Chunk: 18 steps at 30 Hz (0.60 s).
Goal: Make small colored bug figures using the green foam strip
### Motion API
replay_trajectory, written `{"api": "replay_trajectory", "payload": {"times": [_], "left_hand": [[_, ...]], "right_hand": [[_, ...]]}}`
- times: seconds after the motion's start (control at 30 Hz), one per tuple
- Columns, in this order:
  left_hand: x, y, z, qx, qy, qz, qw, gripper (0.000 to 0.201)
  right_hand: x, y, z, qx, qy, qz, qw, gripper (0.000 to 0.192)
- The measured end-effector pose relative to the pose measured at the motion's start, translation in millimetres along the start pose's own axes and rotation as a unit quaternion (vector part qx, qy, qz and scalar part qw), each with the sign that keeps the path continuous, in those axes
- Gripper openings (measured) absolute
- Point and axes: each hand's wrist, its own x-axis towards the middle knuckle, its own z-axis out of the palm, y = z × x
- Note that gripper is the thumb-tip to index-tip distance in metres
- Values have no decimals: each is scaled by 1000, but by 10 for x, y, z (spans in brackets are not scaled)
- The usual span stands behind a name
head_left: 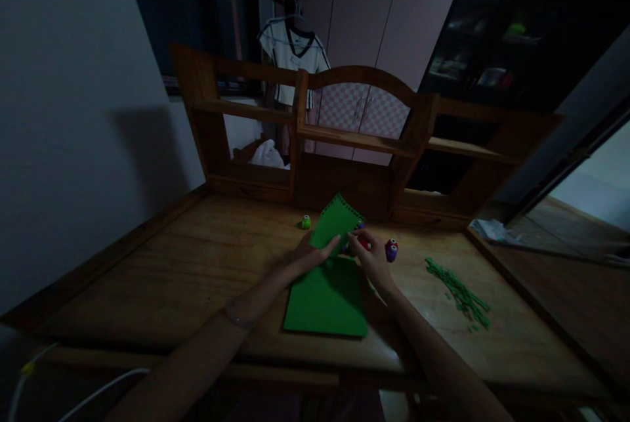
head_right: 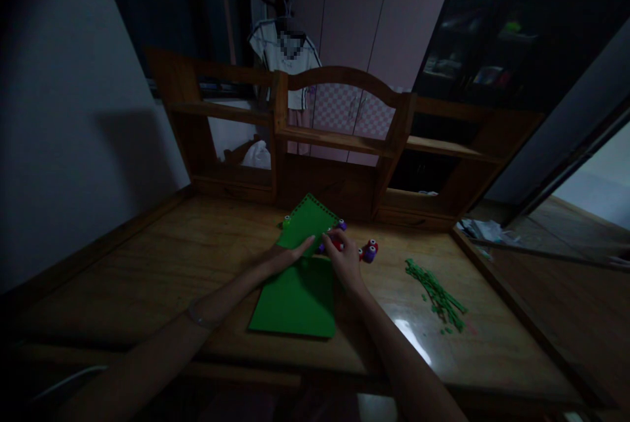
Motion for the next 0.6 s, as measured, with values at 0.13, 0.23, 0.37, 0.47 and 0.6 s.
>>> {"api": "replay_trajectory", "payload": {"times": [0.13,0.23,0.37,0.47,0.6], "left_hand": [[-25,87,-41,-15,44,-24,999,42],[5,72,-34,-16,119,-25,992,42],[24,29,-18,-25,116,-29,993,43],[7,57,-21,-27,109,-41,993,45],[-8,123,-21,-17,121,-54,991,46]], "right_hand": [[-3,-43,-28,-30,70,-6,997,32],[12,-41,-146,-52,117,-10,992,28],[92,14,-378,-95,146,-68,982,24],[187,79,-487,-139,164,-98,972,22],[280,207,-490,-187,164,-115,962,20]]}}
